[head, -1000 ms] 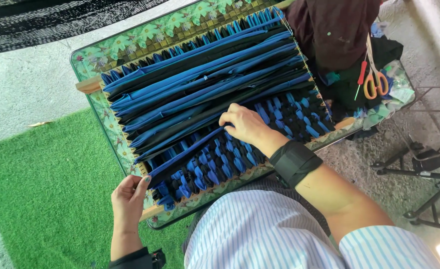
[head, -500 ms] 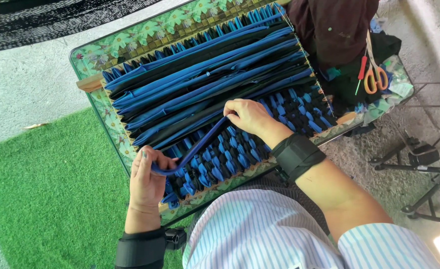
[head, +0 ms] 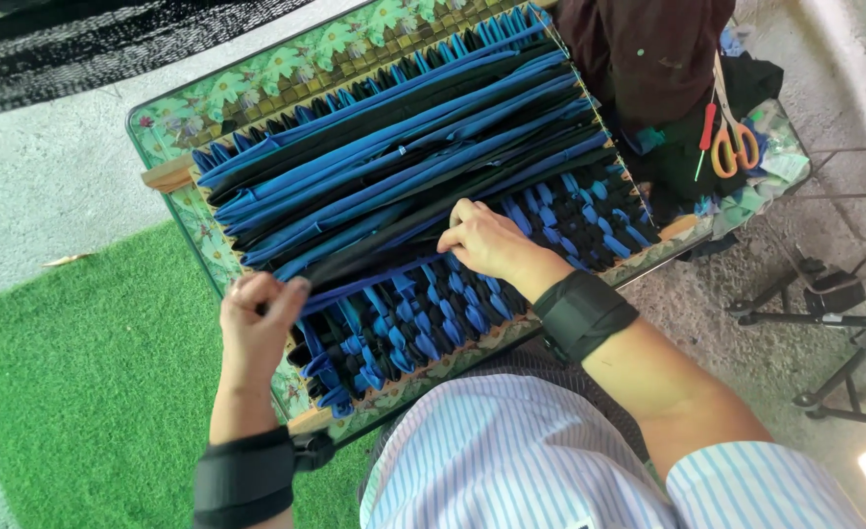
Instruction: The recorder is arranging and aligning blue fabric strips into a wooden frame grid for weaving or textile production.
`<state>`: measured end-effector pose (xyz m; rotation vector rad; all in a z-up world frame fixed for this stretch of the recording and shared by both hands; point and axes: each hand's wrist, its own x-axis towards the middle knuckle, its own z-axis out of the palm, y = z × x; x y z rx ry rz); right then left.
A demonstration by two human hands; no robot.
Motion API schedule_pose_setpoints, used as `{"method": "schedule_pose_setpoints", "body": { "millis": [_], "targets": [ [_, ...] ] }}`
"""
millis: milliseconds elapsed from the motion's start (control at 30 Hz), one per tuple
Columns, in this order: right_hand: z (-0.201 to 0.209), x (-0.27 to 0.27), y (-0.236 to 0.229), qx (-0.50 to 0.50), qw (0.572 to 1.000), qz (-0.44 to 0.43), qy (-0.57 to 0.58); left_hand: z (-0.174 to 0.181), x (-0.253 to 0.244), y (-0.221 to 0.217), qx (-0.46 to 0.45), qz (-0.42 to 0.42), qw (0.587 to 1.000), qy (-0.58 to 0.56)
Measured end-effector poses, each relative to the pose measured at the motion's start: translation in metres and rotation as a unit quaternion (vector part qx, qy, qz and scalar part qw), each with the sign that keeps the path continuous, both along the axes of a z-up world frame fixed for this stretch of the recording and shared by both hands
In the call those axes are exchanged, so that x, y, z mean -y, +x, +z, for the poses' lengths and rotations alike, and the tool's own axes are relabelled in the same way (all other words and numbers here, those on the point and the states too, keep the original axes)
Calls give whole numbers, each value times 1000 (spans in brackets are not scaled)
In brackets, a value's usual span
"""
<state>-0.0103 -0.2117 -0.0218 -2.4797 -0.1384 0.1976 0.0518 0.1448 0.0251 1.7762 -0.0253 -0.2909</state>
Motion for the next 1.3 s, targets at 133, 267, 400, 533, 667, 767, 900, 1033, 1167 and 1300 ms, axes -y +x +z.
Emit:
{"method": "schedule_pose_setpoints", "body": {
  "millis": [133, 267, 400, 533, 667, 767, 900, 1033, 1167, 1300],
  "targets": [
    [2, 14, 8, -83, 994, -60, 29, 20, -9, -19, 288, -148, 879, 349],
    [-6, 22, 9, -111, 990, -82, -35, -1, -30, -40, 41, -96, 924, 367],
    [-1, 10, 8, -92, 993, -61, -30, 1, -20, -53, 15, -89, 936, 340],
    [-5, -3, 10, -93, 994, -50, -23, 21, -10, -61, 90, -94, 925, 356],
    [-12, -12, 13, -54, 993, -70, -75, 21, -15, -61, 170, -36, 935, 310],
    [-17, -17, 11, -43, 992, -85, -88, 24, -10, -58, 116, -14, 946, 304],
    [-4, -23, 0, 22, 994, -99, -45, -3, -25, -62, 83, -21, 960, 267],
    [-20, -21, -9, 23, 997, -53, -49, -2, -34, -71, -10, 0, 968, 249],
    [-21, -17, -12, -61, 987, -60, -136, -35, -60, -77, -43, 26, 983, 177],
    [-24, -11, -16, -81, 989, -37, -121, -38, -66, -88, -79, 71, 985, 133]
  ]
}}
